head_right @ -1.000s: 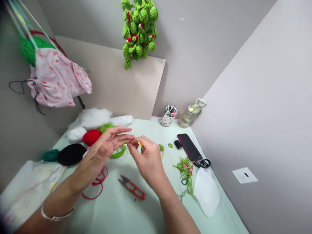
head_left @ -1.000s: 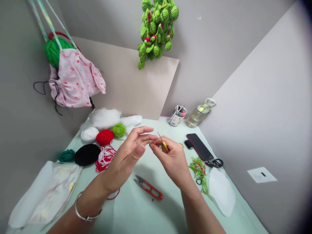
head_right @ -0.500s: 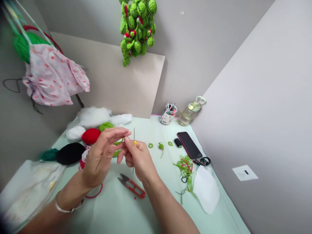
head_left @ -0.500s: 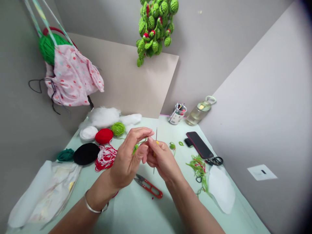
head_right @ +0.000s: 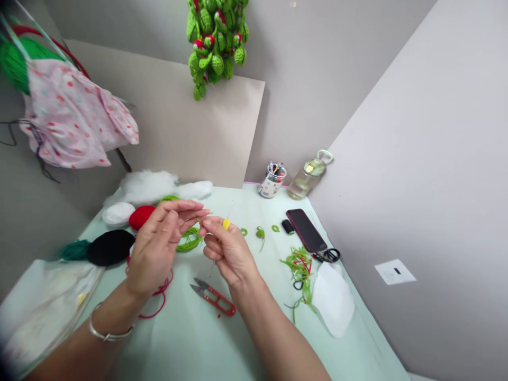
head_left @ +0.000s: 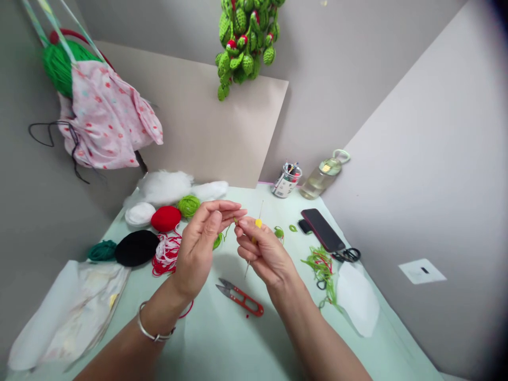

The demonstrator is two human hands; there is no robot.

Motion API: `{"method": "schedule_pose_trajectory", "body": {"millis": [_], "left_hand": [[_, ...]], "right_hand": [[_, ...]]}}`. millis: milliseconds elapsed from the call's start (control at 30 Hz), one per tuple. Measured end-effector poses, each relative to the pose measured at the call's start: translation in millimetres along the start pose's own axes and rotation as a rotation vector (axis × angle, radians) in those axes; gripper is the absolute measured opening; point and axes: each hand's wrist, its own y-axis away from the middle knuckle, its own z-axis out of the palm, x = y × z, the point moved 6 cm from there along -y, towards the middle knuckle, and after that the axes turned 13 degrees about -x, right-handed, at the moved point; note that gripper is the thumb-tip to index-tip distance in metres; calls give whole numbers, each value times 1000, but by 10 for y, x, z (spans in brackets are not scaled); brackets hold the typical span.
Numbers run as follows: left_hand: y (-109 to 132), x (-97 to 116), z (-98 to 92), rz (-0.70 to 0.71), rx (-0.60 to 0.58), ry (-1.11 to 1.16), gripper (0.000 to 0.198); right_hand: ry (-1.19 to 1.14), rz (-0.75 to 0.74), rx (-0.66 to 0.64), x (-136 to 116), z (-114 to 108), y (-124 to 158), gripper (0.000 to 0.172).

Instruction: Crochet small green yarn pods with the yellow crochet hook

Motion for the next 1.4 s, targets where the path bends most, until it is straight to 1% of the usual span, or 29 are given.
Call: {"method": "schedule_pose_trajectory", "body": {"millis": [133,200,300,400,467,533,633,700,767,833,900,967,1033,1133,1300,1400], "left_hand": [[-15,-24,-13,-53,35,117,21],[-16,-33,-17,-65,58,150,19],[-14,-54,-10,-73,72,158,17],[-16,-82,-4,-95,56,150,15],[-23,-97,-41,-112,69,148,13],[-34,-116,-114,-135,106,162,10],[-53,-148,-227,-177,161,190,7],[-57,-157,-264,-196,186,190,7],[-50,-133,-257,-184,190,161,5],[-38,-72,-214,-133,169,93,6],[-24,4,-157,-59,126,9,7],[-10,53,-110,-10,74,-60,9],[1,64,-88,2,30,-116,11],[15,50,-66,-5,-23,-203,15],[36,22,17,-9,-127,-364,24],[12,41,-15,-27,-139,-423,25]], "right_hand": [[-20,-11,7,-2,-16,-3,32],[-26,-8,8,10,-28,-2,33],[-26,-24,16,21,-54,-4,36],[-22,-23,5,26,-61,-11,35],[-22,-28,4,8,-59,-13,32],[-37,-65,18,-41,-62,-8,32],[-49,-113,26,-114,-60,-4,35],[-2,-99,21,-130,-58,-9,37],[80,-67,29,-125,-71,-17,38],[175,-40,29,-115,-87,-24,40],[280,-27,-1,-113,-86,-24,39],[398,-30,-39,-123,-69,-12,33],[479,-38,-57,-137,-51,8,27],[477,-30,-58,-139,-24,29,24],[438,2,-86,-111,24,19,32],[440,-33,-66,-137,-1,25,32]]}}
